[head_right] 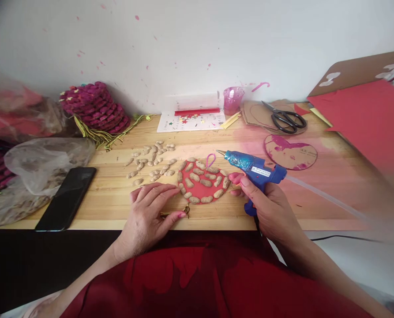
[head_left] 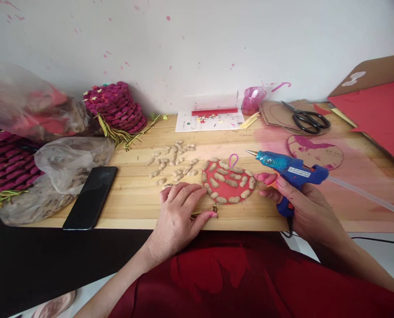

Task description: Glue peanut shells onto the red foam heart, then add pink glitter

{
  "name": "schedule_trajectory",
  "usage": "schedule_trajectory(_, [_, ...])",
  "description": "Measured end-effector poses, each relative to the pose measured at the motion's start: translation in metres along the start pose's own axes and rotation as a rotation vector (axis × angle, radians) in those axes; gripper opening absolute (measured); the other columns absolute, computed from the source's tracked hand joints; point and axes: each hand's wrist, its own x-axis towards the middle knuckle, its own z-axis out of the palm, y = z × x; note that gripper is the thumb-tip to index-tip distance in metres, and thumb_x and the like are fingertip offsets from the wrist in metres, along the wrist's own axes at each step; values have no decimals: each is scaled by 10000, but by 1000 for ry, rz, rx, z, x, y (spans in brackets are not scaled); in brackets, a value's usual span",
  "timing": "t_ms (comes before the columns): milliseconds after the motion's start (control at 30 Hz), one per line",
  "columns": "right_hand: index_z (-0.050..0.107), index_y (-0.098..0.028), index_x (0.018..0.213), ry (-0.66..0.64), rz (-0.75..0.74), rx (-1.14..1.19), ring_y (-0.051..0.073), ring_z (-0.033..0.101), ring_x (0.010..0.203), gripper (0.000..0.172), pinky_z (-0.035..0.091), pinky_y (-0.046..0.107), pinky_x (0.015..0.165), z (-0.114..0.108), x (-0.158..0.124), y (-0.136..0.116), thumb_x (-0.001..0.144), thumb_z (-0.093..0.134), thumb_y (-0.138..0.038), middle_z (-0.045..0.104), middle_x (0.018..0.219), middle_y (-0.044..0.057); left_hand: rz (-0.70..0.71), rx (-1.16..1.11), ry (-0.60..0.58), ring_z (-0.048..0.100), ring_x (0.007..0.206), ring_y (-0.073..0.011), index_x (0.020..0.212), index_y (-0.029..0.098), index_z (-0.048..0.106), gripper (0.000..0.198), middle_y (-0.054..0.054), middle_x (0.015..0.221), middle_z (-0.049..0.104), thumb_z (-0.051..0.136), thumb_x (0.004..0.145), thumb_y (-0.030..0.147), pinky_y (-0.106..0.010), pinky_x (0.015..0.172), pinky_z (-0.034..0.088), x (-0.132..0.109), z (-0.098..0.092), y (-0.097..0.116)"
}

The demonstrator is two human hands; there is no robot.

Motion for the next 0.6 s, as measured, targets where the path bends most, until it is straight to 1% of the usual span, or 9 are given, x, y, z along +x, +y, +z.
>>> schedule_trajectory(67, [781, -256, 875, 15, -10, 18, 157, 715, 808, 279, 586, 247, 773, 2, 0, -1, 785, 805, -519, 788, 1063, 17, 52, -40, -8, 615, 1108, -274, 1222, 223, 671, 390, -105, 1183, 724, 714, 907, 449, -449, 975, 410, -1, 0, 0])
schedule_trajectory(167, [790, -259, 861, 26, -30, 55, 198, 739, 815, 277, 621, 284, 755, 6, -1, -5, 760, 820, -515, 788, 1027, 35, 165, -88, -86, 599, 1122, -244, 1236, 271, 679, 356, -87, 1190, 696, 696, 925, 443, -410, 978, 410, 0, -1, 1])
schedule_trajectory(233, [793, -264, 823, 34, -38, 91, 235, 749, 825, 289, 644, 299, 686, 10, -1, -8, 704, 851, -521, 786, 994, 49, 222, -102, -142, 586, 1145, -234, 1211, 276, 697, 345, -87, 1195, 676, 672, 931, 478, -391, 987, 409, 0, -2, 1])
schedule_trajectory(300, [792, -271, 792, 32, -15, 103, 270, 755, 849, 294, 654, 305, 618, 14, -1, -11, 660, 873, -521, 783, 987, 64, 234, -100, -135, 593, 1119, -223, 1121, 251, 725, 297, -85, 1151, 679, 648, 947, 479, -380, 976, 410, 0, -4, 0])
schedule_trajectory(367, [789, -276, 769, 26, 12, 101, 294, 758, 871, 292, 662, 315, 594, 17, -1, -12, 638, 883, -519, 783, 991, 74, 204, -83, -82, 607, 1059, -210, 986, 232, 736, 213, -68, 1077, 695, 640, 966, 422, -382, 947, 403, 0, -9, -3])
schedule_trajectory(433, [783, -279, 753, 26, 32, 101, 301, 759, 882, 294, 672, 325, 617, 18, 0, -13, 624, 888, -522, 784, 991, 77, 147, -49, -12, 615, 1017, -204, 871, 220, 713, 176, -49, 1009, 707, 646, 970, 350, -390, 920, 392, -2, -18, -8])
schedule_trajectory(533, [778, -272, 727, 39, 51, 87, 295, 761, 846, 333, 681, 341, 694, 17, 2, -12, 582, 902, -545, 790, 957, 82, 47, 43, 95, 624, 994, -210, 813, 205, 669, 172, -39, 953, 721, 644, 968, 274, -402, 903, 383, -1, -35, -21])
schedule_trajectory(600, [774, -267, 713, 57, 70, 69, 294, 760, 809, 374, 682, 362, 734, 17, 4, -13, 534, 917, -563, 791, 932, 86, -41, 127, 137, 633, 938, -203, 803, 208, 656, 175, -27, 910, 727, 640, 969, 259, -402, 886, 380, 1, -45, -33])
